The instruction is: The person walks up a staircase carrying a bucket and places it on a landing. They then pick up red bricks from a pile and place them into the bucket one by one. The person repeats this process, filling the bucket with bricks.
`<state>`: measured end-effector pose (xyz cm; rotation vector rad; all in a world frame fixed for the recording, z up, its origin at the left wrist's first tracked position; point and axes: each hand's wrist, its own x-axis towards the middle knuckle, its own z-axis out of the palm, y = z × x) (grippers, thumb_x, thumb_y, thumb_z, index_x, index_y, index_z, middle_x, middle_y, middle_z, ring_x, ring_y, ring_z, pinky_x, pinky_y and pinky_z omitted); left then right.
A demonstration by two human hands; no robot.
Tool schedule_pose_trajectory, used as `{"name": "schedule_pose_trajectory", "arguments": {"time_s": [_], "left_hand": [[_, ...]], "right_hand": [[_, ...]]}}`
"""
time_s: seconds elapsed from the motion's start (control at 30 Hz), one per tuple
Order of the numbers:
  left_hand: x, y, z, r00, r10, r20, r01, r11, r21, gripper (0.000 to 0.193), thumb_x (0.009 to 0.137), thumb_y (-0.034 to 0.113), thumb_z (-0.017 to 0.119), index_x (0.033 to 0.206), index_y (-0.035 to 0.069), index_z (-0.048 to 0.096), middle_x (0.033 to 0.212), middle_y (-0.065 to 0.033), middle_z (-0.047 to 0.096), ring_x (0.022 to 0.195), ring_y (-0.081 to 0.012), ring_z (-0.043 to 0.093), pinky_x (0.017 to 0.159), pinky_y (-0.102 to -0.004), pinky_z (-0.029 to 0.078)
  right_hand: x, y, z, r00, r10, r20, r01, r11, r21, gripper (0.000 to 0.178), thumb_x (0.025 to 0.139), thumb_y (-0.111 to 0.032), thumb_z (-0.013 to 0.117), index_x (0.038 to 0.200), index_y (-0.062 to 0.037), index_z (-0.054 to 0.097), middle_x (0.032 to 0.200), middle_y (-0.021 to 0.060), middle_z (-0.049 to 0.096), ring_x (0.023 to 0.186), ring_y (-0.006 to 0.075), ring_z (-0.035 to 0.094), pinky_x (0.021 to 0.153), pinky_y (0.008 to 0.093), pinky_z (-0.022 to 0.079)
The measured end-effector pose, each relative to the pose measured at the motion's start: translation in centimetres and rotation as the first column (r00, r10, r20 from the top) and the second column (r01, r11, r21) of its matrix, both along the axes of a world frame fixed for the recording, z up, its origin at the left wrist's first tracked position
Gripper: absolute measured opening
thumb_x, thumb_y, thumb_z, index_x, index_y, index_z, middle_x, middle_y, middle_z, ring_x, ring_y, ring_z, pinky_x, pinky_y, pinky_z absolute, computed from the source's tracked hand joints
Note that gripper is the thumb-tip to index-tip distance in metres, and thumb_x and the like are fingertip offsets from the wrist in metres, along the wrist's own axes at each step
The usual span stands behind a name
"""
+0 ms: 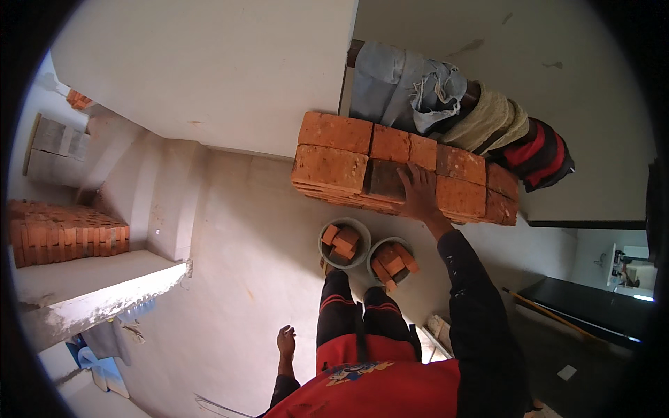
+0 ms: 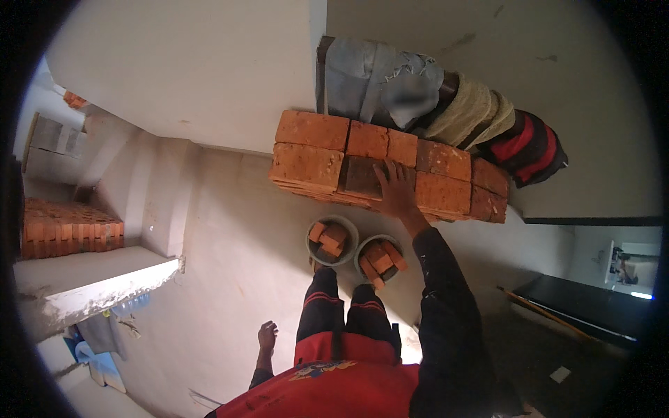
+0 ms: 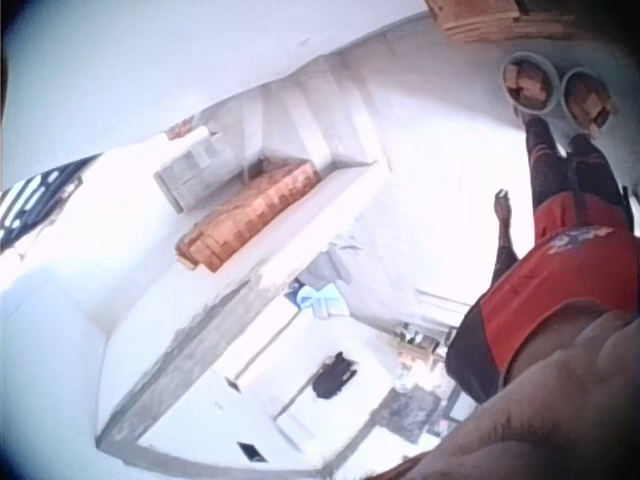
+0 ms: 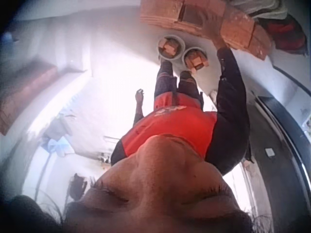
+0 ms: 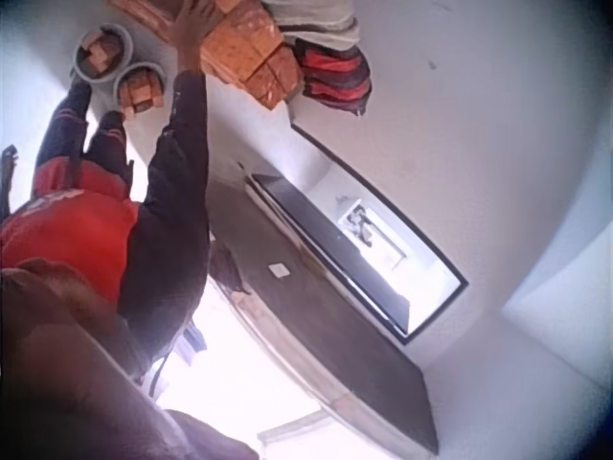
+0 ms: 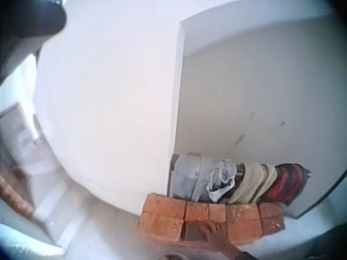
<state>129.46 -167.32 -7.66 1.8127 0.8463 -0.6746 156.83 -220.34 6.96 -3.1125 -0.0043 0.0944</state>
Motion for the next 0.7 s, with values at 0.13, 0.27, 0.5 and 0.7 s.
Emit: {"name": "schedule_pose_trajectory", "arguments": {"time_s": [0.13, 0.27, 0.5, 0.7], "left_hand": [[1.5, 0.3, 0.6, 0.995, -0.010, -0.104, 0.005, 0.999, -0.047, 0.033, 0.084, 0.017, 0.052, 0.114, 0.003, 0.051, 0.095, -0.0098, 0.062, 0.081, -0.0180, 0.060, 0.066, -0.0296, 0.047], [2.2, -0.2, 0.5, 0.992, -0.027, -0.123, 0.014, 0.994, -0.104, 0.033, 0.085, 0.018, 0.053, 0.114, 0.003, 0.051, 0.095, -0.0098, 0.061, 0.080, -0.0179, 0.060, 0.065, -0.0294, 0.046], [2.4, 0.2, -1.1, 0.991, -0.010, -0.135, -0.001, 0.997, -0.081, 0.033, 0.084, 0.018, 0.055, 0.113, 0.003, 0.052, 0.093, -0.0093, 0.062, 0.077, -0.0172, 0.060, 0.063, -0.0287, 0.046], [3.5, -0.5, -1.0, 0.997, 0.043, -0.066, -0.048, 0.996, -0.072, 0.031, 0.082, 0.017, 0.055, 0.109, 0.001, 0.054, 0.091, -0.0123, 0.063, 0.075, -0.0181, 0.061, 0.063, -0.0286, 0.048]], "right_hand": [[1.1, 0.1, 0.4, 0.999, 0.008, -0.048, -0.009, 1.000, -0.015, 0.089, 0.063, -0.043, 0.072, 0.134, -0.0144, 0.027, 0.133, 0.0154, 0.024, 0.122, 0.0363, 0.025, 0.100, 0.0503, 0.023], [1.1, 0.2, 1.5, 0.990, -0.013, -0.142, 0.016, 1.000, 0.017, 0.092, 0.063, -0.041, 0.073, 0.137, -0.0202, 0.023, 0.137, 0.0129, 0.023, 0.126, 0.0375, 0.023, 0.099, 0.0549, 0.023], [0.7, 0.7, 2.3, 0.994, -0.028, -0.107, 0.034, 0.998, 0.059, 0.093, 0.061, -0.038, 0.075, 0.136, -0.0170, 0.024, 0.131, 0.0131, 0.029, 0.122, 0.0369, 0.026, 0.098, 0.0547, 0.024], [0.5, 1.6, 1.5, 0.997, -0.078, 0.014, 0.076, 0.993, 0.089, 0.088, 0.060, -0.034, 0.074, 0.133, -0.0156, 0.029, 0.131, 0.0135, 0.028, 0.123, 0.0349, 0.026, 0.098, 0.0515, 0.024]]}}
